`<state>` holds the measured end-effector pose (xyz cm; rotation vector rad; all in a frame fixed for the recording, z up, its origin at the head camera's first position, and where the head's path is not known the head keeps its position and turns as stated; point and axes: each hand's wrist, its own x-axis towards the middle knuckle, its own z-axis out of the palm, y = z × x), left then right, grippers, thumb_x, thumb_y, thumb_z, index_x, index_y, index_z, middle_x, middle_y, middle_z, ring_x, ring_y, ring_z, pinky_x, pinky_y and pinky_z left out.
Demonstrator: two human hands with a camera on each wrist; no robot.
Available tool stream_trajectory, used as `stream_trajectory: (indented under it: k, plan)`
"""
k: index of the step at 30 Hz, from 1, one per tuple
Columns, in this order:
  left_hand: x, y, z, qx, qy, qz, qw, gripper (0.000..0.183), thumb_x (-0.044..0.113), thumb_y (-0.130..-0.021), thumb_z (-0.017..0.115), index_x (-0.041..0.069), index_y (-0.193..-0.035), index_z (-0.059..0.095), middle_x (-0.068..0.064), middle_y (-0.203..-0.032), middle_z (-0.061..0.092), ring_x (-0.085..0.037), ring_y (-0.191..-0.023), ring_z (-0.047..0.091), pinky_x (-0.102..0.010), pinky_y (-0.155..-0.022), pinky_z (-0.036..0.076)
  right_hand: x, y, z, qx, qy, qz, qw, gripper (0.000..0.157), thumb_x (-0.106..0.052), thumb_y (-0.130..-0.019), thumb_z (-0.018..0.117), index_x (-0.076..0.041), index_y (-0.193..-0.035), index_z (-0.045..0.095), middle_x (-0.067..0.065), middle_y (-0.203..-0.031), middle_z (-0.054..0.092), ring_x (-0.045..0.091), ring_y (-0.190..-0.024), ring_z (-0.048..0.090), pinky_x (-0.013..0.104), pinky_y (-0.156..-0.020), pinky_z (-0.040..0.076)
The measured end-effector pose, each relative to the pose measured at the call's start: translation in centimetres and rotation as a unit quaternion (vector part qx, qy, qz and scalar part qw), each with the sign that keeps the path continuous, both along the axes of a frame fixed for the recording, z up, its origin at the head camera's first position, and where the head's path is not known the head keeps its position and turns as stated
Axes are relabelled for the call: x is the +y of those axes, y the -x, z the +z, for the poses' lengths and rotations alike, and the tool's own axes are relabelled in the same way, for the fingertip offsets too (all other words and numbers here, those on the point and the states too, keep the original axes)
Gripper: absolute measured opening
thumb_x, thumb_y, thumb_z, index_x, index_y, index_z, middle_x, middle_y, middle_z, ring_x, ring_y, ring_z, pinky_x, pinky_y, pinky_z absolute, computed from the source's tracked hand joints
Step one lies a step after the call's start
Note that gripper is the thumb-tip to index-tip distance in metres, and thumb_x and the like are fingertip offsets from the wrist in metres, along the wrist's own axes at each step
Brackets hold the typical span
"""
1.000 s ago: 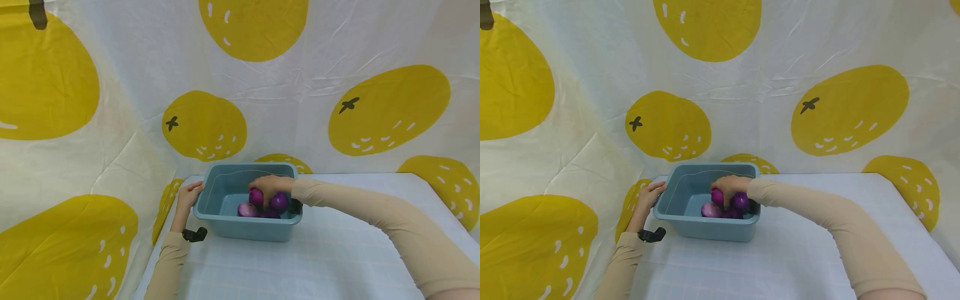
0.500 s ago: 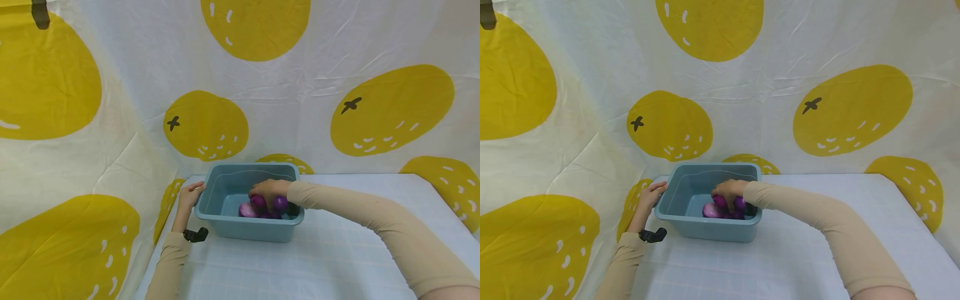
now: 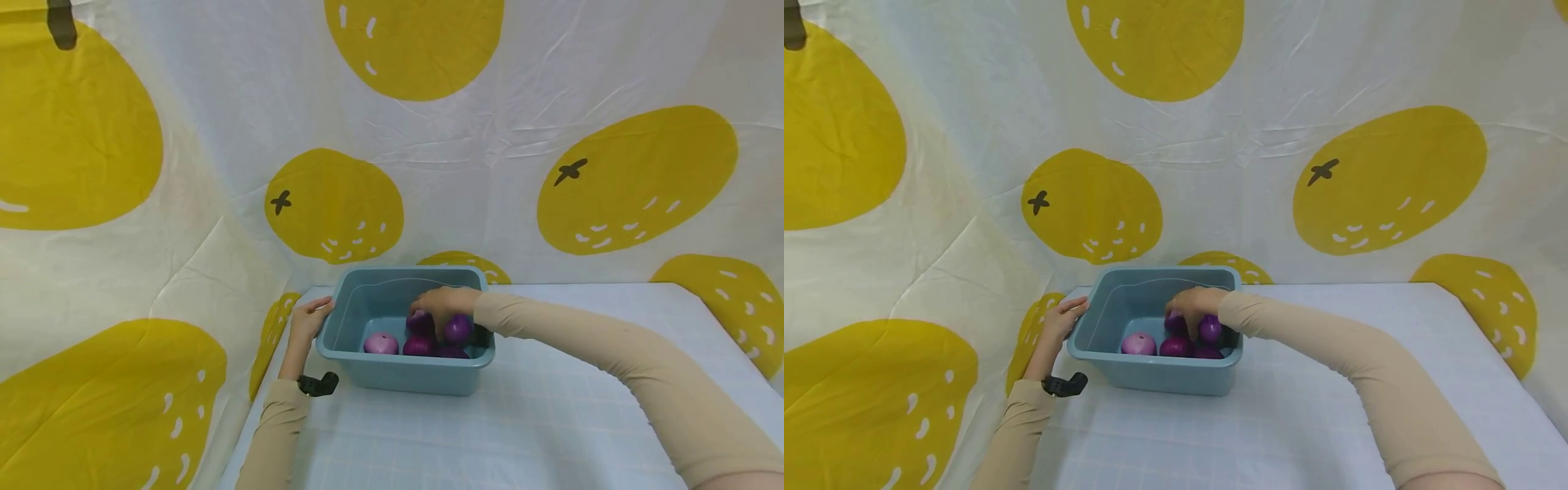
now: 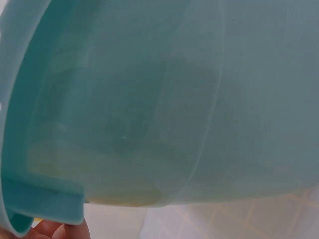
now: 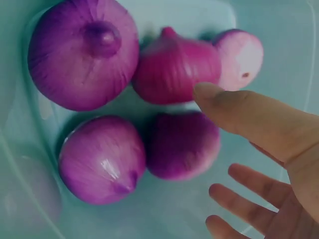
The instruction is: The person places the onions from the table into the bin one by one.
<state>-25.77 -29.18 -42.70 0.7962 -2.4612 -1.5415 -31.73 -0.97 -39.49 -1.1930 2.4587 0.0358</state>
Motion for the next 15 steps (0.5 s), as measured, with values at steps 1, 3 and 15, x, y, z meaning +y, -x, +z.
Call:
stream_trajectory:
  k: [1,3,15]
  plan:
    - [-0.1,0.0,0.0,0.0,0.001,-0.001,1.0,0.036,0.03,-0.084,0.062,0.013,-0.116,0.063,-0.014,-0.125,0.056,-0.03,-0.106,0.057,-0.043,-0.089,0.047,0.1,0.0,0.2,0.003,-0.003,-0.002,1.0,0.071,-0.021,-0.064,0.08,-0.027,-0.127,0.049,0.0,-0.125,0.054,0.02,-0.109,0.05,0.044,-0.087,0.047]
    - [-0.3,0.0,-0.1,-0.001,0.001,-0.001,1.0,0.036,0.031,-0.084,0.062,0.013,-0.115,0.063,-0.014,-0.126,0.056,-0.03,-0.107,0.056,-0.043,-0.091,0.046,0.1,0.1,0.5,0.007,-0.006,0.0,1.0,0.069,-0.021,-0.065,0.08,-0.026,-0.126,0.048,0.002,-0.128,0.052,0.021,-0.111,0.049,0.043,-0.089,0.046]
    - [-1.0,-0.1,0.0,0.001,0.012,-0.014,0.9998,0.038,0.032,-0.085,0.062,0.013,-0.117,0.062,-0.017,-0.124,0.056,-0.032,-0.105,0.057,-0.044,-0.089,0.047,1.1,0.2,2.2,-0.012,-0.001,-0.001,1.0,0.059,-0.032,-0.08,0.066,-0.024,-0.133,0.043,0.004,-0.141,0.041,0.022,-0.13,0.037,0.041,-0.105,0.033]
